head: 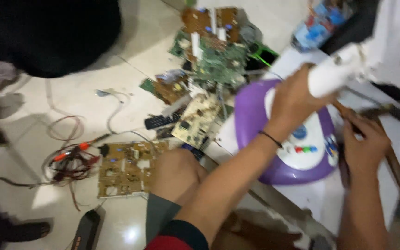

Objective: The person is repairing a fan motor by attempting to secure the motor cover and adjusting the internal components with a screwdriver.

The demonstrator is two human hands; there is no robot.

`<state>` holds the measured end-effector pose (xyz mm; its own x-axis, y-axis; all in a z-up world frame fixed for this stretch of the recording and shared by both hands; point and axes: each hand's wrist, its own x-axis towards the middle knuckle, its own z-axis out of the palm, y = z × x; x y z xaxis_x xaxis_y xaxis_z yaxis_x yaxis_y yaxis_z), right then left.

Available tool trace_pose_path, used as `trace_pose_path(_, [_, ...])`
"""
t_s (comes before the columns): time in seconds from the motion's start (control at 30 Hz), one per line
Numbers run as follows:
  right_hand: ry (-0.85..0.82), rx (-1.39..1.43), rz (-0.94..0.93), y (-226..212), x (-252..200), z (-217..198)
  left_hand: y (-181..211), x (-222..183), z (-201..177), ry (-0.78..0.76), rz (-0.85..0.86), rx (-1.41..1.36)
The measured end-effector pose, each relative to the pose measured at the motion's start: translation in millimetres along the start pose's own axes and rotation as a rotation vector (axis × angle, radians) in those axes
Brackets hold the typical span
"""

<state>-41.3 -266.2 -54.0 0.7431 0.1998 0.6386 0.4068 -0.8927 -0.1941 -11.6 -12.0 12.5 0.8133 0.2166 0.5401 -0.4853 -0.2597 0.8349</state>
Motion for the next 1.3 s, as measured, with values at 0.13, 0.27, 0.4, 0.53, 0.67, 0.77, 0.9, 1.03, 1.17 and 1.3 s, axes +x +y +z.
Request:
trace_pose_path(0.13, [0.038,0.068,0.003,-2.5,6.6,-0.1,-5.5,0.7,7.3,-0.023,-0.064,-0.051])
trace_pose_path(0.27, [0.052,0.134,0.043,-13.7,11.4,-6.9,-6.4,-0.3,10.9,-0.043,-0.021,-0.066])
trace_pose_path(0.4, [0.059,0.224,0.088,-16.2,12.8,-10.1,-39.8,0.1,34.8,-0.007,0.041,-0.084])
trace_pose_path(0.53, [0.085,0.25,0.087,-24.2,20.7,-17.0,-16.7,-1.2,24.3,-0.003,0.093,-0.079])
trace_pose_path(0.67, [0.11,0.231,0.033,-24.5,20.3,-21.0,-16.7,-1.6,22.2,-0.051,0.134,-0.049])
trace_pose_path(0.77, [0.118,0.239,0.035,-23.8,16.2,-22.1,-25.8,-4.0,22.4,-0.07,0.188,-0.035])
trace_pose_path(0.9, [0.074,0.302,0.126,-24.8,16.6,-27.4,-25.2,1.7,22.2,-0.154,0.256,-0.061])
trace_pose_path(1.03, [0.063,0.327,0.144,-25.7,17.6,-33.4,-8.7,-1.8,17.8,-0.175,0.29,-0.061])
trace_pose_path(1.17, [0.08,0.285,0.133,-17.1,9.4,-22.5,-19.8,-5.1,13.5,-0.192,0.257,0.022])
trace_pose_path(1.3, [-0.003,0.24,0.212,-8.8,5.6,-13.0,-19.1,-5.0,16.8,-0.211,0.225,0.1])
